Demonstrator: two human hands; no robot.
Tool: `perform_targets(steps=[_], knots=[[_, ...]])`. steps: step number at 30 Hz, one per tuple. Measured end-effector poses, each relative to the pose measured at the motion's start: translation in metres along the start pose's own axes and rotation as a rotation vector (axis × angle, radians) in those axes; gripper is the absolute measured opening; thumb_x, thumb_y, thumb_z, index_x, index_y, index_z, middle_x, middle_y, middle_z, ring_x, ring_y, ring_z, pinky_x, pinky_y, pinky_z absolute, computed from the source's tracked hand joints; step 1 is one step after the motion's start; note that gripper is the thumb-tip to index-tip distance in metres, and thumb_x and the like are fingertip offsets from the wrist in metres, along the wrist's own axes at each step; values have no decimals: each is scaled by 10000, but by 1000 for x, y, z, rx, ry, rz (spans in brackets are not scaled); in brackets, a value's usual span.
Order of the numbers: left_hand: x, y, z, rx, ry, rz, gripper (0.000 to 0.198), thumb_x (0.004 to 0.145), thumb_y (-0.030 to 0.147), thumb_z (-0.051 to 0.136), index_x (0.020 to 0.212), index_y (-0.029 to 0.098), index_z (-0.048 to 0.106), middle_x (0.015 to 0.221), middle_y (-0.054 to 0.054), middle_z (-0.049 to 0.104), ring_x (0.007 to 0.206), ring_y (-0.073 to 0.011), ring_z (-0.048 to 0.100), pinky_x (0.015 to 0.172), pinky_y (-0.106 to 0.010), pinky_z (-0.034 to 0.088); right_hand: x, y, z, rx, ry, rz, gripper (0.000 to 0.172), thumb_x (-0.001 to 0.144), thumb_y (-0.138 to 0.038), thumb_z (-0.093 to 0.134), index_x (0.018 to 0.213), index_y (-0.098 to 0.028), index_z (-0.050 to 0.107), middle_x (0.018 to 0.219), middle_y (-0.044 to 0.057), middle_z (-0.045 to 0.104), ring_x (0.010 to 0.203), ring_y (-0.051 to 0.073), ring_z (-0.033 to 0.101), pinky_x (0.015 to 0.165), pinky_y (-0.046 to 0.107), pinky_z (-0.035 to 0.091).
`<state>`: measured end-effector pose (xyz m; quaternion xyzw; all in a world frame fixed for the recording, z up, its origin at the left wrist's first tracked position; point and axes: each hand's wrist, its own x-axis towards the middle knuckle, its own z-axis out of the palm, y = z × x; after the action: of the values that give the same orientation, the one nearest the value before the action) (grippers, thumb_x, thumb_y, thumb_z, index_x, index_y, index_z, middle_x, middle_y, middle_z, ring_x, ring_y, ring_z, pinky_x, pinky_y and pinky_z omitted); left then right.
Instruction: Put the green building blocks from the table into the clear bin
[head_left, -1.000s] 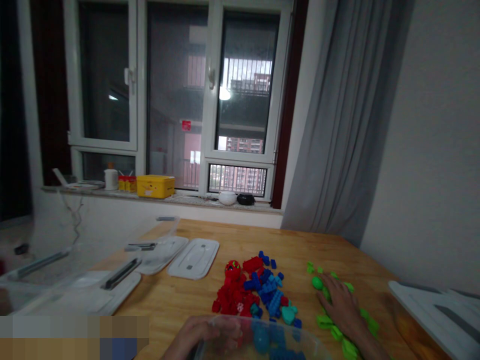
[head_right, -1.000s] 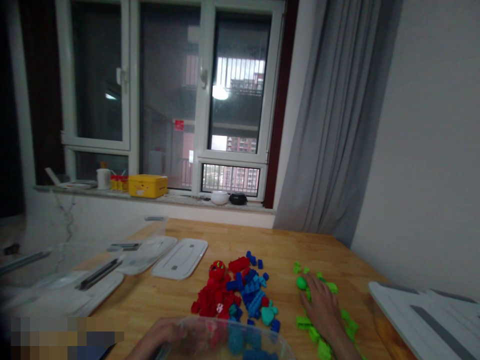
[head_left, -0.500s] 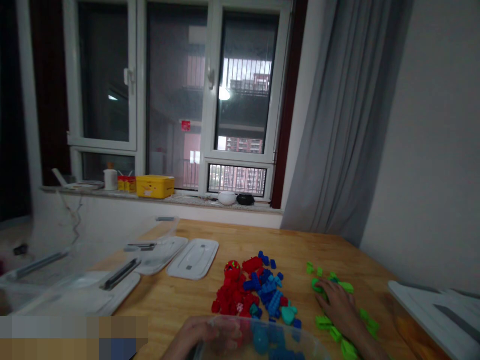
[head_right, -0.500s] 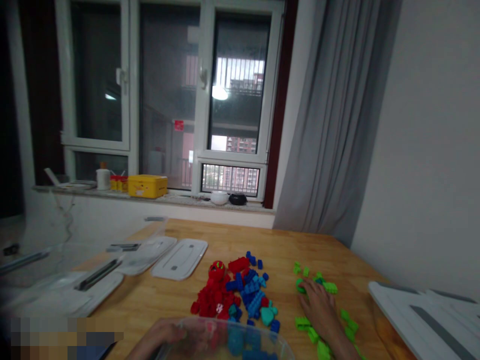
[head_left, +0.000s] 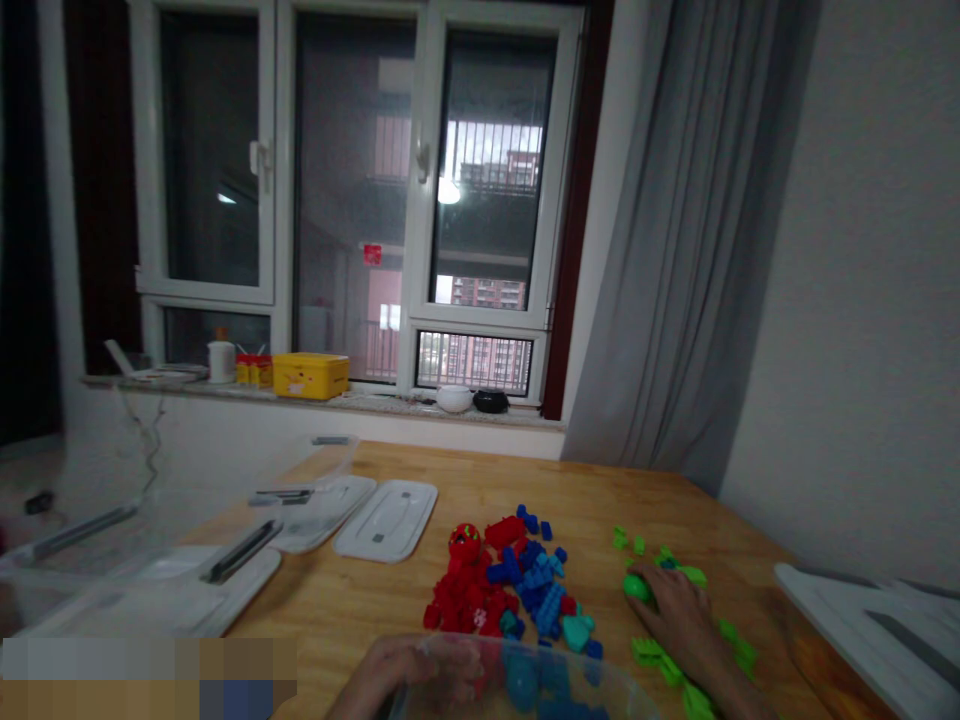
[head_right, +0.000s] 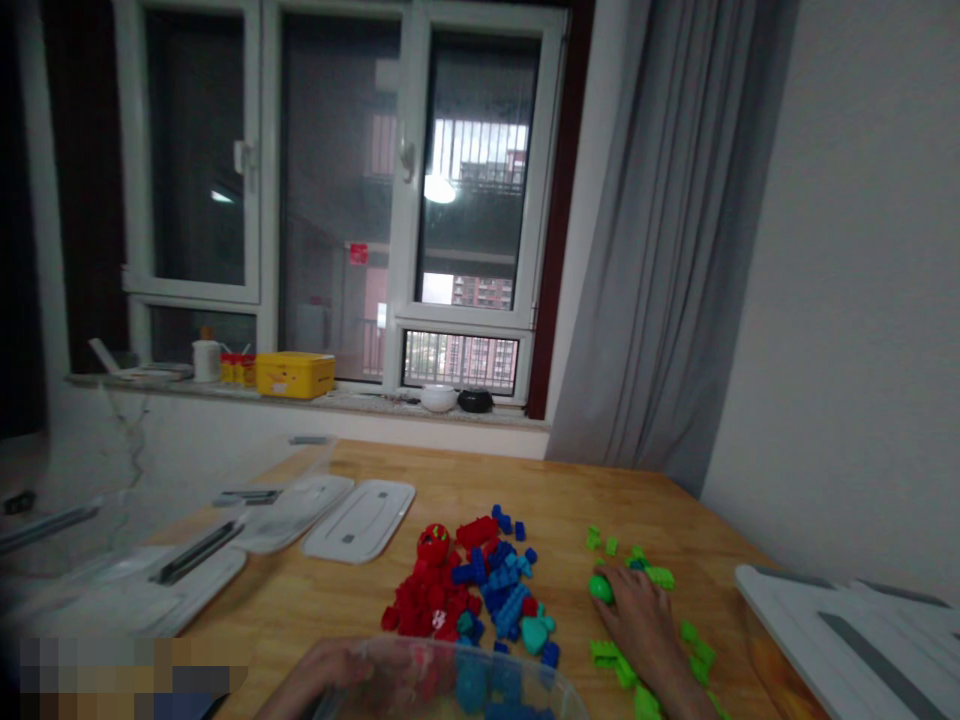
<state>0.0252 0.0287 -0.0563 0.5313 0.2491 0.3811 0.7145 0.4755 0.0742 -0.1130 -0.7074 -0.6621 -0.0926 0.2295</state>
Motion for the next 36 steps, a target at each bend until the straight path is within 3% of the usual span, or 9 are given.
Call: perform_targets(steps=[6, 14, 19, 25, 28, 32, 36], knots=[[-4, 8, 6, 82, 25, 22, 317, 708, 243, 638, 903, 131, 861, 928, -121, 845, 885, -344, 748, 926, -445, 519, 1, -12, -14, 176, 55, 58, 447, 841, -482, 532, 1158, -225, 717, 1224, 128, 756, 1189, 375, 621, 1039, 542, 424], [2, -1, 0, -36, -17, -5, 281, 674, 223, 662, 857, 173, 869, 870, -76, 851, 843, -311, 762, 845, -383, 527, 6, -77, -52, 908, 29, 255, 556, 648, -641, 724, 987, -201, 758, 1068, 137, 806, 1064, 345, 715, 942, 442, 546], [0, 5, 4, 12, 20, 42, 299, 690, 180, 641, 884, 181, 868, 864, -73, 853, 837, -306, 763, 831, -374, 526, -6, -111, -68, 1241, -92, 285, 513, 669, -607, 800, 1036, -249, 774, 1068, 75, 812, 1094, 313, 702, 899, 383, 545], [-6, 17, 13, 53, 2, 43, 309, 718, 198, 620, 903, 195, 867, 914, -52, 853, 903, -311, 760, 900, -380, 522, -24, -127, -74, 1712, -377, 239, 400, 731, -475, 839, 1045, -238, 767, 1020, 51, 800, 903, 227, 718, 842, 360, 545], [-8, 17, 13, 140, 11, 64, 348, 746, 187, 578, 953, 165, 858, 946, -81, 850, 956, -335, 755, 922, -410, 513, -30, -126, -78, 1782, -510, 191, 338, 745, -434, 844, 1012, -238, 777, 972, 38, 797, 894, 205, 712, 852, 338, 530], [-8, 14, 12, 81, 8, 29, 361, 744, 222, 589, 979, 126, 847, 991, -136, 839, 968, -371, 752, 973, -493, 502, -36, -120, -81, 1666, -694, 20, 395, 695, -458, 873, 999, -219, 792, 954, 44, 795, 849, 180, 699, 780, 283, 506], [-12, 13, 14, 86, 11, 41, 363, 765, 287, 618, 1012, 130, 834, 1064, -148, 825, 1059, -389, 720, 1067, -518, 455, -37, -115, -78, 1548, -766, -98, 466, 650, -482, 889, 1029, -229, 791, 989, 51, 803, 875, 192, 703, 772, 284, 496]])
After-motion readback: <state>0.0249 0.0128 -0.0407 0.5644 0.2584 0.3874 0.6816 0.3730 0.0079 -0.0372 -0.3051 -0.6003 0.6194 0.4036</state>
